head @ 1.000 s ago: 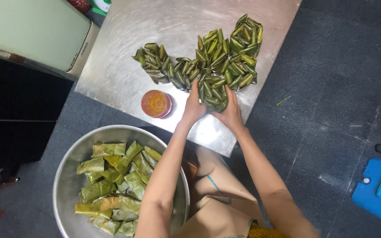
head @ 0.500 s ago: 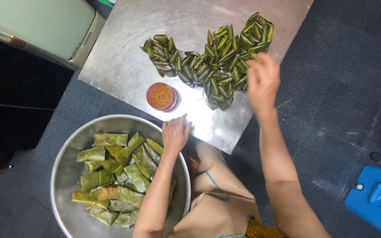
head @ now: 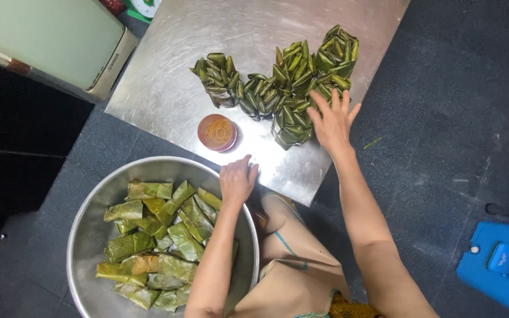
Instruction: Bundling leaf-wrapped food items together from a large bowl into organized groups using string.
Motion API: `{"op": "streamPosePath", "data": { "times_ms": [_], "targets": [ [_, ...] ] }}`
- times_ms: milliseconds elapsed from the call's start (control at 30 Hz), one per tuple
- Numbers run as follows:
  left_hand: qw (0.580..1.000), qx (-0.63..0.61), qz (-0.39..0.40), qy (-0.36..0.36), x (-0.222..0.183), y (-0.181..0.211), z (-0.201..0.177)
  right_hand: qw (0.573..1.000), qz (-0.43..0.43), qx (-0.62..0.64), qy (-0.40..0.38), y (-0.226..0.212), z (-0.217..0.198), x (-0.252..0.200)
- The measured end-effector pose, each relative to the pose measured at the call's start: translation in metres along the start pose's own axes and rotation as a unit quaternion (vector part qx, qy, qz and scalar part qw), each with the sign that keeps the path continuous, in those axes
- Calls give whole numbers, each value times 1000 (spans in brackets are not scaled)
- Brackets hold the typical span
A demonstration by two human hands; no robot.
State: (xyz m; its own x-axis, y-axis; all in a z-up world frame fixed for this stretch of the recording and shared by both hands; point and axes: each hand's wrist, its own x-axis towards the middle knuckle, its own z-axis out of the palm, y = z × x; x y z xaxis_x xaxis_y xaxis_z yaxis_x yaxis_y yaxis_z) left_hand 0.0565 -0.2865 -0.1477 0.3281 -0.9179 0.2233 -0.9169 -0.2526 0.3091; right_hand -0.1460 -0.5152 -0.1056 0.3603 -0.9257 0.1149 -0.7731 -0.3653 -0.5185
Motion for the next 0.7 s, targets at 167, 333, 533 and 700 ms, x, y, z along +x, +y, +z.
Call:
{"op": "streamPosePath", "data": {
  "times_ms": [167, 333, 533, 700],
  "targets": [
    [1000, -14, -3, -15, 2, 3, 0, 996, 47, 27, 73, -3, -24, 66],
    [1000, -26, 2, -16, 8, 5, -4, 994, 92, -38, -36, -14, -35, 114],
    [999, -36, -5, -21, 7, 4, 0, 993, -94, -19, -74, -41, 6, 107],
    [997, -63, -45, -18, 4, 2, 9, 983, -181, -15, 26, -50, 33, 93]
  ]
}}
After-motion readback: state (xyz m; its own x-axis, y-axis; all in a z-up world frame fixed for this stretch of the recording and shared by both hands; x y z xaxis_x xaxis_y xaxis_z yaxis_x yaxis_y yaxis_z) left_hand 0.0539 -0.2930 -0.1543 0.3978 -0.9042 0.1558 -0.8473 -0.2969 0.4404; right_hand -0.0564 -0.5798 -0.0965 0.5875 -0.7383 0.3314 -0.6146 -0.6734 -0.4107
